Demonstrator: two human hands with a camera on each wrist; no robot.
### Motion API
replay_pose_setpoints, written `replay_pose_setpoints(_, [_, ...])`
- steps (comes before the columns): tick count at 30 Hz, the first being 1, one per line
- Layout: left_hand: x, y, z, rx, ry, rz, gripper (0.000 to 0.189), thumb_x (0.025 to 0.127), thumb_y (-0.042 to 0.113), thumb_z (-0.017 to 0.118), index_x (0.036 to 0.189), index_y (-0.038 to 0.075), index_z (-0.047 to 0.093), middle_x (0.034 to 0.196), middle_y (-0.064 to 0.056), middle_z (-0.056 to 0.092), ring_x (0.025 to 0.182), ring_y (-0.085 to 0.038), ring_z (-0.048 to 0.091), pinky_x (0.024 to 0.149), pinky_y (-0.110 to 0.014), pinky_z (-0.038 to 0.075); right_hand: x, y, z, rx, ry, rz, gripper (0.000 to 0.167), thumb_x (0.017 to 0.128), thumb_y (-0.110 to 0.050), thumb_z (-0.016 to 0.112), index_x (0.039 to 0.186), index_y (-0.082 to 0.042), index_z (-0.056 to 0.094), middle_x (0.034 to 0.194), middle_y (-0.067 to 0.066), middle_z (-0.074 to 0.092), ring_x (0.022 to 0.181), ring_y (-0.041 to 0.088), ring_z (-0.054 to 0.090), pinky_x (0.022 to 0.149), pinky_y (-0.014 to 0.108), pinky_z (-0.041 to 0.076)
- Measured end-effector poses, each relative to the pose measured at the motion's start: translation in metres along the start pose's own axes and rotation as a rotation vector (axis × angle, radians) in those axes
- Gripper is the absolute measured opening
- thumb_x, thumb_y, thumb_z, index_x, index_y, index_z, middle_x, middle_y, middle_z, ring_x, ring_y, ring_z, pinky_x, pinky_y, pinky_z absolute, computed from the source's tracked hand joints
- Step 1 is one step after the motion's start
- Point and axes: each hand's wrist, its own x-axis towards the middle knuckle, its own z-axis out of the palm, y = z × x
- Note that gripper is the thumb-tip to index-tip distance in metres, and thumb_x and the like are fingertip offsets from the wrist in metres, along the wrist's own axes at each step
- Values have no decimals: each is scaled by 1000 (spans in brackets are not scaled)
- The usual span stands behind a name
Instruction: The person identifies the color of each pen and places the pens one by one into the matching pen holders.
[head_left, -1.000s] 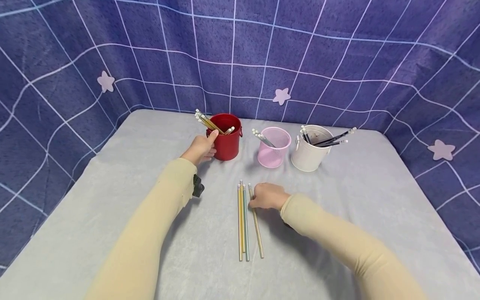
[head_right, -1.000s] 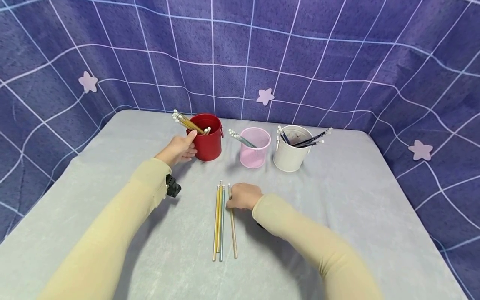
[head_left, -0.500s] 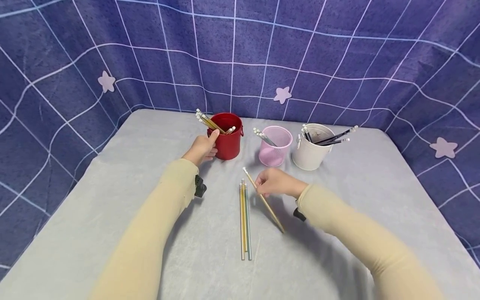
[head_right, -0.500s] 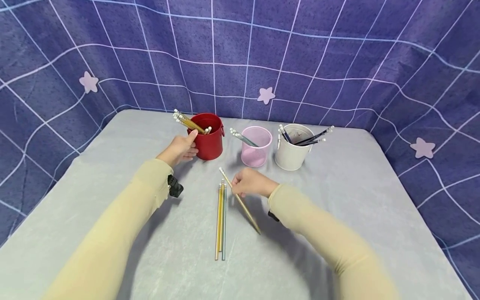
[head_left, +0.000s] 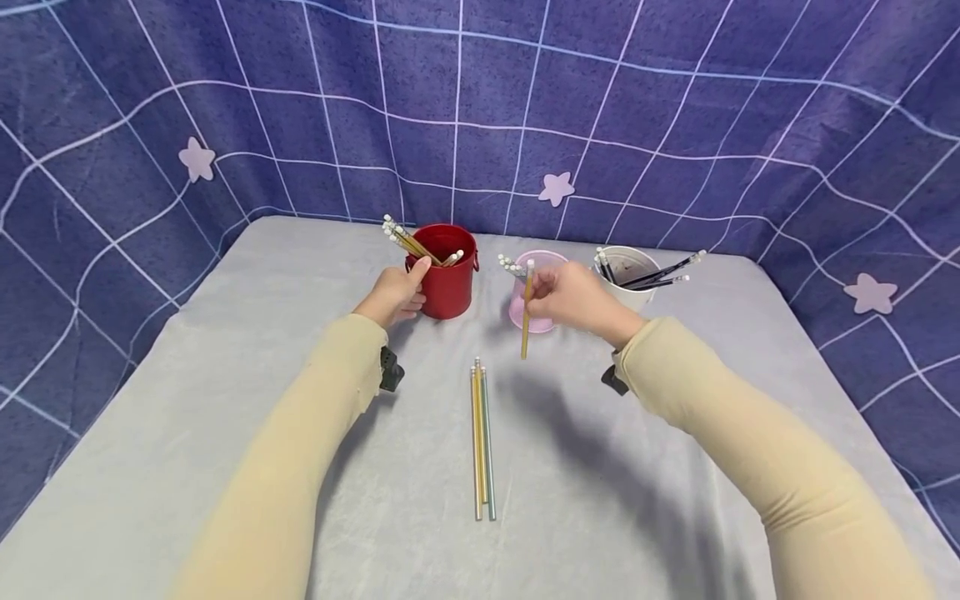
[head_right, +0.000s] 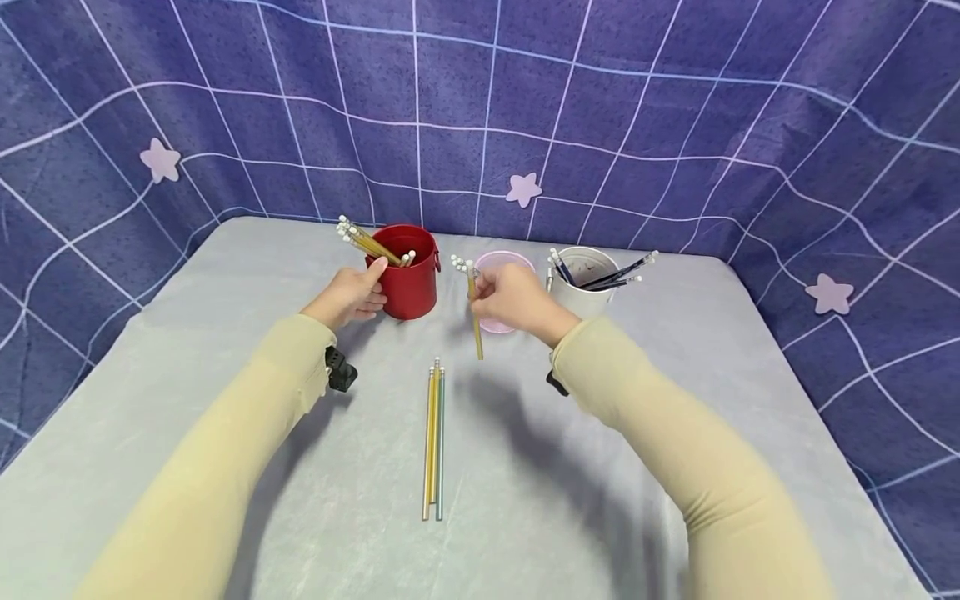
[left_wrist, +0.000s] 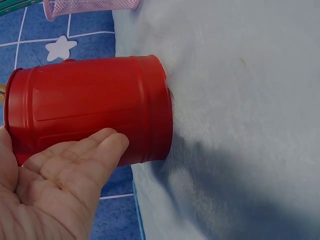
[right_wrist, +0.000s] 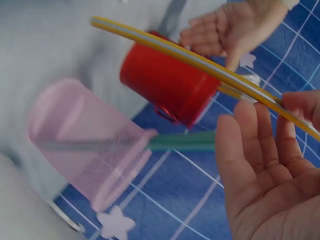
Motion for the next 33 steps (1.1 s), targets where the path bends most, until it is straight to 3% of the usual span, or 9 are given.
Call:
replay_pose_setpoints(11, [-1,0,-1,-17,9,-7,73,100,50,39,139,-11,35,136,-29,47,125,-37,48,102,-44,41,20,-31,-29,-42,192,-33,11,76,-3,62,85,1,69,74,5,70,58,-1,52,57,17,42])
replay_pose_setpoints(15, [-2,1,0,-27,9,-1,73,100,49,38,138,-13,36,134,-30,48,125,-37,49,102,-44,41,26,-37,-28,4,291,-26,14,77,-3,62,88,0,70,79,8,72,56,-3,53,57,15,44])
replay_pose_setpoints(21, [-3,1,2,-36,12,2,72,100,49,38,137,-13,38,133,-30,49,123,-38,50,101,-44,42,38,-39,-18,16,441,-51,15,78,-4,62,89,0,72,84,12,73,68,-1,57,65,16,42])
replay_pose_setpoints(25, [-2,0,1,-26,12,-1,72,100,49,38,139,-12,36,134,-29,49,123,-37,50,101,-43,42,45,-40,-11,54,476,-63,19,79,-2,61,94,1,72,86,13,73,73,8,65,66,16,45])
replay_pose_setpoints(33, [-1,-1,3,-18,12,-6,73,100,49,38,140,-12,35,135,-28,49,124,-37,50,101,-43,42,54,-36,2,118,459,-64,19,81,-1,62,97,3,70,91,15,72,83,22,68,69,18,47])
